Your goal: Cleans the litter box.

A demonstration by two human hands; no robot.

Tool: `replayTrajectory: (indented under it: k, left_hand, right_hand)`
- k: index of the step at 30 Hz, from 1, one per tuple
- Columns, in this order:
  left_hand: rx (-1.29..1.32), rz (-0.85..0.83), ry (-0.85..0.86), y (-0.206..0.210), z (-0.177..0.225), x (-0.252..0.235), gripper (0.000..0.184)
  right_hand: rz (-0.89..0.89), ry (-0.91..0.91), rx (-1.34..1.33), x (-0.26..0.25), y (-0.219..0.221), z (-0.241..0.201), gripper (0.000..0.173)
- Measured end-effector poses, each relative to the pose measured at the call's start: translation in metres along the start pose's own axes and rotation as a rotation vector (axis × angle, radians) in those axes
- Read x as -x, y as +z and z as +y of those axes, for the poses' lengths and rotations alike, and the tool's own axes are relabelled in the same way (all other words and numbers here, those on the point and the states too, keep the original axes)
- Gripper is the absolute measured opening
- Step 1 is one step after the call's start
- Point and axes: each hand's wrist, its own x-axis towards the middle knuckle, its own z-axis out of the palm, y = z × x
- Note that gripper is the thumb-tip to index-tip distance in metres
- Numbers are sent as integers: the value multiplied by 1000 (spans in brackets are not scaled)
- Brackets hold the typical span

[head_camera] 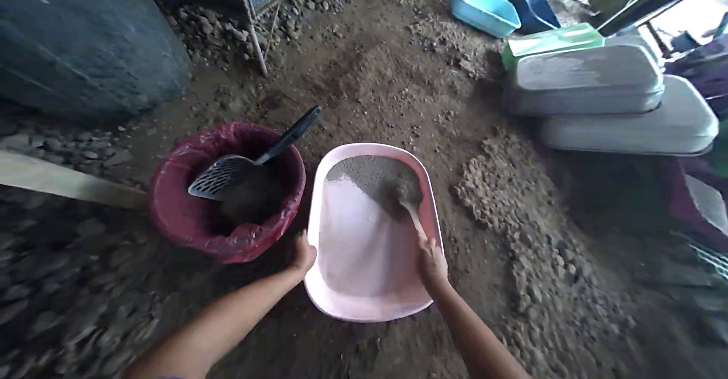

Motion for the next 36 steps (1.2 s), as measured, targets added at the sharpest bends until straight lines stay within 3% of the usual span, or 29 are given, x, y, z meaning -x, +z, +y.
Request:
replayTrajectory:
  k: [3, 8, 10, 14, 17, 24, 31, 34, 36]
  left_hand:
    - [23, 8, -25, 3, -1, -1, 63]
    - [76, 42, -33, 11, -3, -5, 62]
    - [61, 21, -30, 12, -4, -4, 61]
    - [23, 26, 18, 10, -9, -7, 61]
    - [54, 36, 1, 11, -8, -5, 63]
    - [137, 54, -51, 11, -2, -5, 63]
    - [85, 41, -55, 5, -1, -13, 59]
    - [351, 32, -51, -11, 2, -35, 53]
    - [471, -45, -22, -25, 13, -57, 65]
  right_hand:
    - [-10, -25, 4, -6, -6, -2, 56]
    - [-134, -23, 43, 62, 11, 31, 64]
    - [-104, -30, 44, 48, 7, 31, 62]
    - [-9, -75, -8, -18, -34, -15, 51]
    - [3, -92, -16, -37, -35, -27, 50]
    - [-192, -99, 141, 61, -2, 21, 60]
    - [-49, -86, 23, -28, -39, -32, 55]
    - [-115, -78, 21, 10, -26, -17, 59]
    - [-181, -73, 18, 54, -11, 10, 62]
